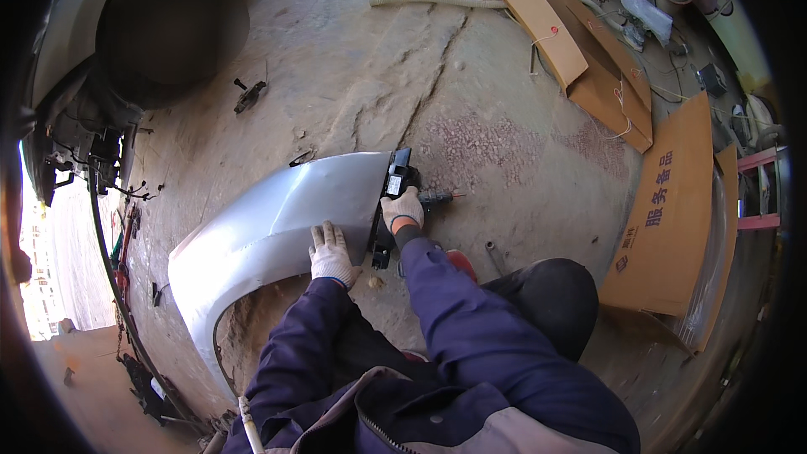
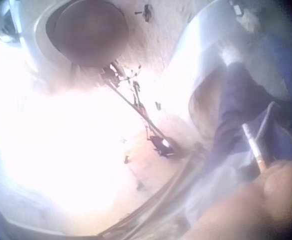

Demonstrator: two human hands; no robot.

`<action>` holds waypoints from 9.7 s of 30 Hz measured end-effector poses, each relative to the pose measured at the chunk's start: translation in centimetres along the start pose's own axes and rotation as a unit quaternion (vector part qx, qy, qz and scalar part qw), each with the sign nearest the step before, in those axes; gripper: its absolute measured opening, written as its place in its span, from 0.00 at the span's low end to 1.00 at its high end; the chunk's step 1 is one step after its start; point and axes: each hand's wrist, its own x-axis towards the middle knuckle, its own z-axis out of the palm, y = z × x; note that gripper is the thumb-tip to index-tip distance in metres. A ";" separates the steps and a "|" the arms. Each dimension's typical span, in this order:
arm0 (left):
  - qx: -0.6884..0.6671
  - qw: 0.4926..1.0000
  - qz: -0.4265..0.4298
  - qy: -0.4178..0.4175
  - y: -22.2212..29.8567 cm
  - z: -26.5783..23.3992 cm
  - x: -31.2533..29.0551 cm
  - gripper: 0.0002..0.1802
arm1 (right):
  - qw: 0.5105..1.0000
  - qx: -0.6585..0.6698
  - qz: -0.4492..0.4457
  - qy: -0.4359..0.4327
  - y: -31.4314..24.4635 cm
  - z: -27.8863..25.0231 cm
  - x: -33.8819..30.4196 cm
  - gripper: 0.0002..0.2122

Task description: The person removes a car fender from the front of a vehicle, then uses a cordless drill to remove a headlight assembly from the fender. The person then reattaches the fender to the vehicle.

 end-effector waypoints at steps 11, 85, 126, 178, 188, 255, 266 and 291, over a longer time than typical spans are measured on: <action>-0.007 1.000 0.006 0.000 0.0 -0.2 -0.2 0.64 | 0.999 -0.034 0.014 0.000 1.4 0.3 1.5 0.22; -0.645 0.671 0.127 0.344 -4.8 -8.3 -14.1 0.33 | 0.833 0.517 0.018 -0.195 -13.0 -14.7 -7.9 0.24; -0.342 0.917 0.072 0.194 1.0 -17.2 -20.2 0.39 | 0.787 0.591 -0.072 -0.163 -12.0 -9.7 -12.8 0.31; -0.690 0.681 0.240 -0.052 -7.4 -13.2 -11.8 0.54 | 0.923 0.104 -0.348 0.126 -7.3 -8.9 -11.0 0.35; -0.559 0.810 0.140 0.106 -0.1 -12.9 -13.0 0.48 | 0.837 0.511 -0.058 -0.187 -7.8 -8.2 -8.5 0.31; -0.159 0.981 0.100 0.052 5.6 -12.3 -14.7 0.41 | 0.920 0.362 -0.148 -0.015 -7.3 -17.1 -5.8 0.08; -0.268 0.957 0.092 -0.057 6.0 -14.3 -13.7 0.46 | 0.916 0.394 -0.075 -0.003 -5.8 -18.1 -5.5 0.18; -0.416 0.888 0.122 0.152 2.7 -6.1 -14.7 0.27 | 0.888 0.397 0.006 -0.232 -1.3 -15.3 -18.8 0.10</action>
